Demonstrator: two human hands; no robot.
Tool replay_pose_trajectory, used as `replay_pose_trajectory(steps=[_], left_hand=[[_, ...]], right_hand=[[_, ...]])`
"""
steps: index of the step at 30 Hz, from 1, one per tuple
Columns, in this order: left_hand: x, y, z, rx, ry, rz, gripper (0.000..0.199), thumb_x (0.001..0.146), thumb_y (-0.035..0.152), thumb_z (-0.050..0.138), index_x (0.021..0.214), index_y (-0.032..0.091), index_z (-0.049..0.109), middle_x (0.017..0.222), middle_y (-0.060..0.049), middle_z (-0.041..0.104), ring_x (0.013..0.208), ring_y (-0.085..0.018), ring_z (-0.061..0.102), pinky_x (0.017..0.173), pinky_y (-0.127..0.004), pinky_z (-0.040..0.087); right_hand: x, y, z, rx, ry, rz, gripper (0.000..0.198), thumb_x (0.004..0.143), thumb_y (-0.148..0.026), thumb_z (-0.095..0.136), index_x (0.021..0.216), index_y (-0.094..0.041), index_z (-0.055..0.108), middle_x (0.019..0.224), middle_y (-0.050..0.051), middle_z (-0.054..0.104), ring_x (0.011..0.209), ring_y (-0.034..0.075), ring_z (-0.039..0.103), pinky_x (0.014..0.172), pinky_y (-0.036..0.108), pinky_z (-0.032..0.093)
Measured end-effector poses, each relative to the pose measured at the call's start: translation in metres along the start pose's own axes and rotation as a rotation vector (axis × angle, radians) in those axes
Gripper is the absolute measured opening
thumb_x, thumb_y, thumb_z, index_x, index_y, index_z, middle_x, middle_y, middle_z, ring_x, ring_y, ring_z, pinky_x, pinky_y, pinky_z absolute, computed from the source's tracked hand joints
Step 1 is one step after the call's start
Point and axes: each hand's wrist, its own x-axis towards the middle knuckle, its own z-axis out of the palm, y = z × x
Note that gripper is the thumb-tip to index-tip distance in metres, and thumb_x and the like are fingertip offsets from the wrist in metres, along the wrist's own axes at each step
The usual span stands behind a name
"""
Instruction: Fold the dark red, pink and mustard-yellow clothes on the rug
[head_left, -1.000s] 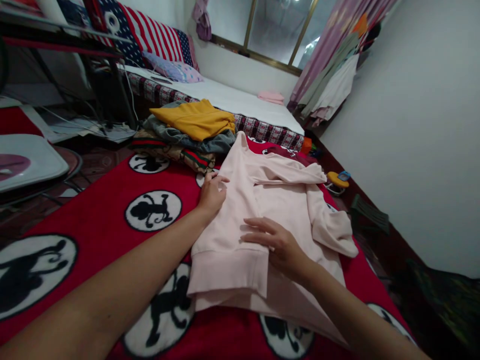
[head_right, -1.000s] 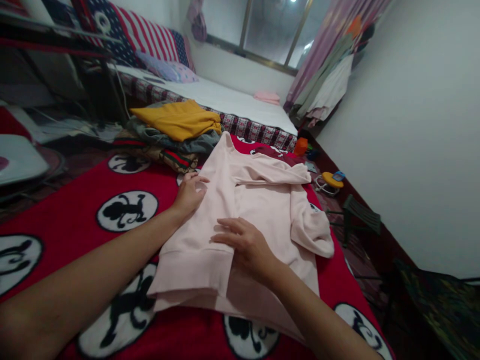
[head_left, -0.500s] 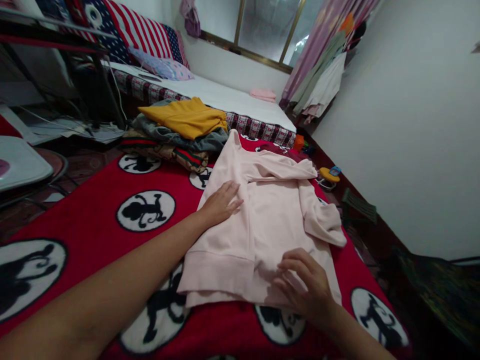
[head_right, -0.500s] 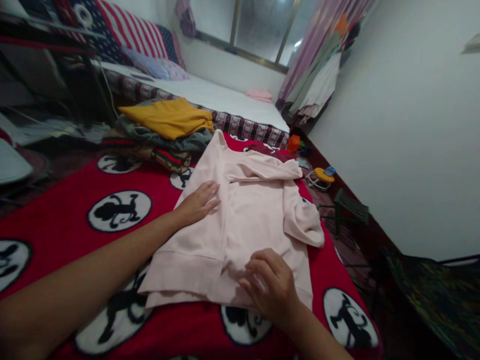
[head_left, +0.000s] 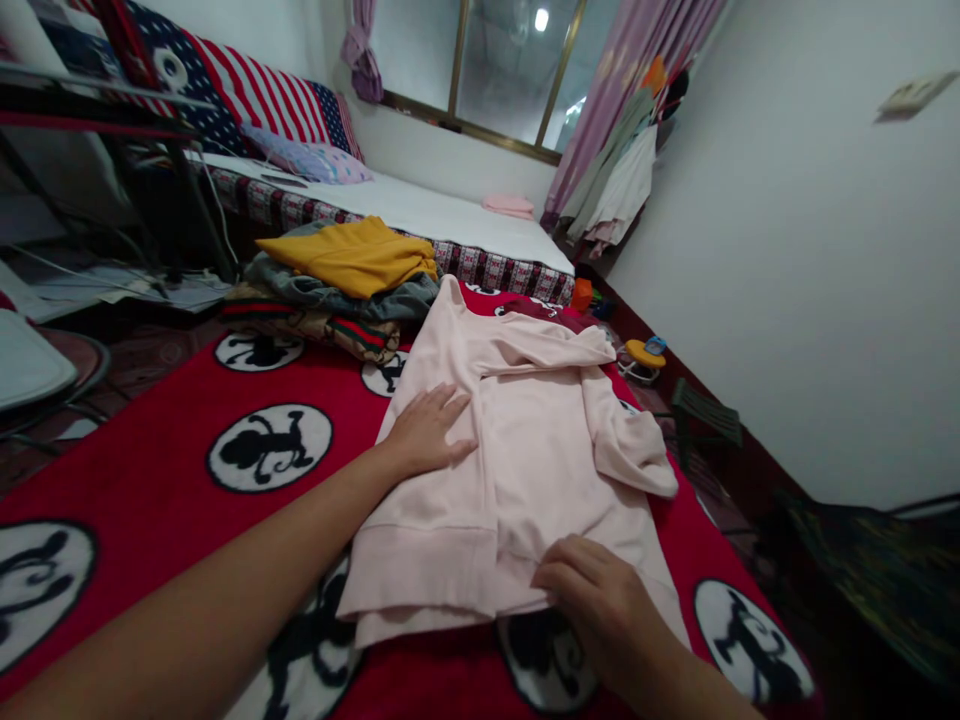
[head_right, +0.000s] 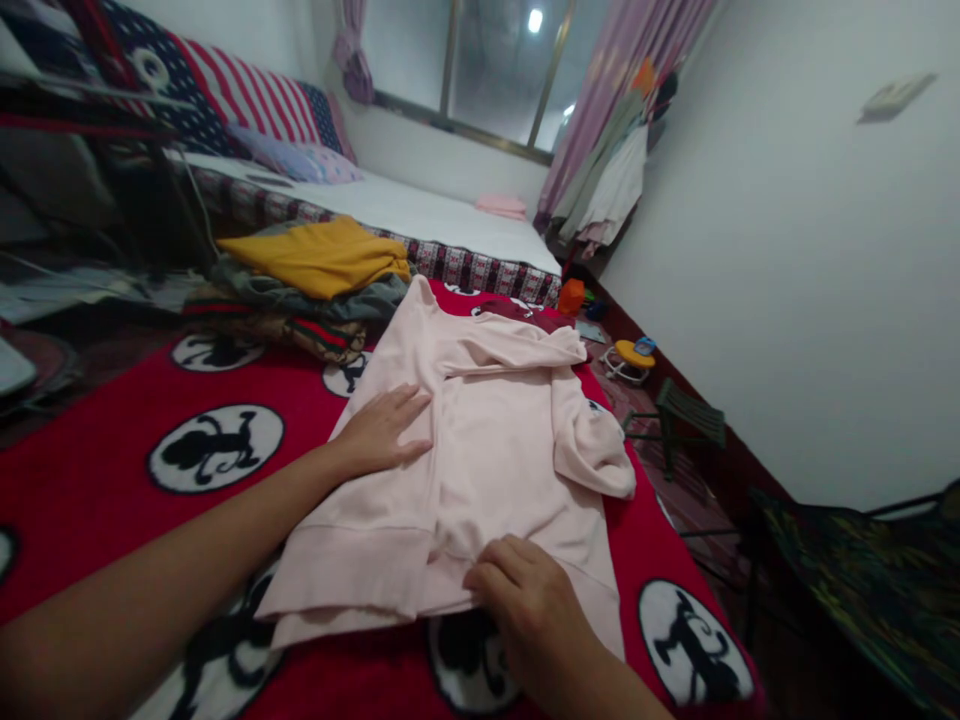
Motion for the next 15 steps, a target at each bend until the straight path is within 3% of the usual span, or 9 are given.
replay_pose_trajectory(steps=[3,5,7,9,11,13,15], left_hand=[[-0.002,0.005,-0.002,0.065,-0.062,-0.022,0.075,0.08,0.055,0.061,0.143,0.018,0.044,0.153,-0.019,0.032,0.144,-0.035,0.024,0.116,-0.055,0.018],[-0.003,0.008,-0.002,0.079,-0.075,-0.029,0.074,0.08,0.056,0.06,0.143,0.02,0.045,0.154,-0.019,0.031,0.144,-0.035,0.023,0.115,-0.056,0.017],[-0.003,0.009,-0.002,0.077,-0.07,-0.03,0.073,0.08,0.055,0.06,0.143,0.021,0.046,0.154,-0.019,0.031,0.144,-0.036,0.023,0.115,-0.056,0.017],[-0.004,0.008,-0.002,0.059,-0.046,-0.022,0.073,0.08,0.054,0.062,0.143,0.021,0.047,0.153,-0.019,0.032,0.144,-0.036,0.024,0.115,-0.056,0.018],[-0.005,0.007,-0.003,0.018,0.007,-0.007,0.068,0.078,0.05,0.065,0.138,0.02,0.052,0.15,-0.018,0.038,0.141,-0.036,0.03,0.115,-0.054,0.022],[-0.005,0.006,-0.005,-0.062,0.083,-0.013,0.049,0.081,0.043,0.064,0.125,0.02,0.064,0.141,-0.015,0.051,0.132,-0.032,0.044,0.111,-0.048,0.032],[-0.002,0.005,-0.006,-0.158,0.168,-0.05,0.028,0.086,0.033,0.059,0.107,0.02,0.071,0.126,-0.01,0.062,0.118,-0.026,0.056,0.104,-0.04,0.042]], right_hand=[[0.01,-0.002,-0.019,0.08,-0.238,0.131,0.005,0.084,-0.021,0.064,0.083,-0.022,0.068,0.078,0.001,0.066,0.069,0.014,0.061,0.059,0.024,0.038],[0.023,-0.002,-0.03,0.192,-0.304,0.209,0.006,0.079,-0.029,0.072,0.079,-0.023,0.07,0.074,-0.001,0.068,0.066,0.013,0.062,0.058,0.022,0.04],[0.039,0.0,-0.035,0.282,-0.193,0.224,0.012,0.083,-0.035,0.069,0.086,-0.023,0.071,0.082,0.001,0.07,0.074,0.014,0.065,0.066,0.022,0.045],[0.055,0.006,-0.03,0.289,-0.003,0.172,0.03,0.087,-0.039,0.063,0.112,-0.023,0.068,0.111,0.008,0.068,0.102,0.019,0.064,0.086,0.027,0.048],[0.069,0.015,-0.018,0.248,0.062,0.076,0.053,0.086,-0.044,0.063,0.133,-0.022,0.056,0.137,0.013,0.055,0.125,0.025,0.052,0.102,0.036,0.042],[0.082,0.024,-0.008,0.224,-0.014,0.022,0.054,0.083,-0.045,0.065,0.131,-0.022,0.058,0.139,0.013,0.054,0.127,0.027,0.051,0.103,0.039,0.042],[0.098,0.033,-0.004,0.243,-0.077,0.063,0.031,0.087,-0.042,0.061,0.108,-0.022,0.072,0.116,0.01,0.069,0.106,0.024,0.064,0.093,0.034,0.049]])
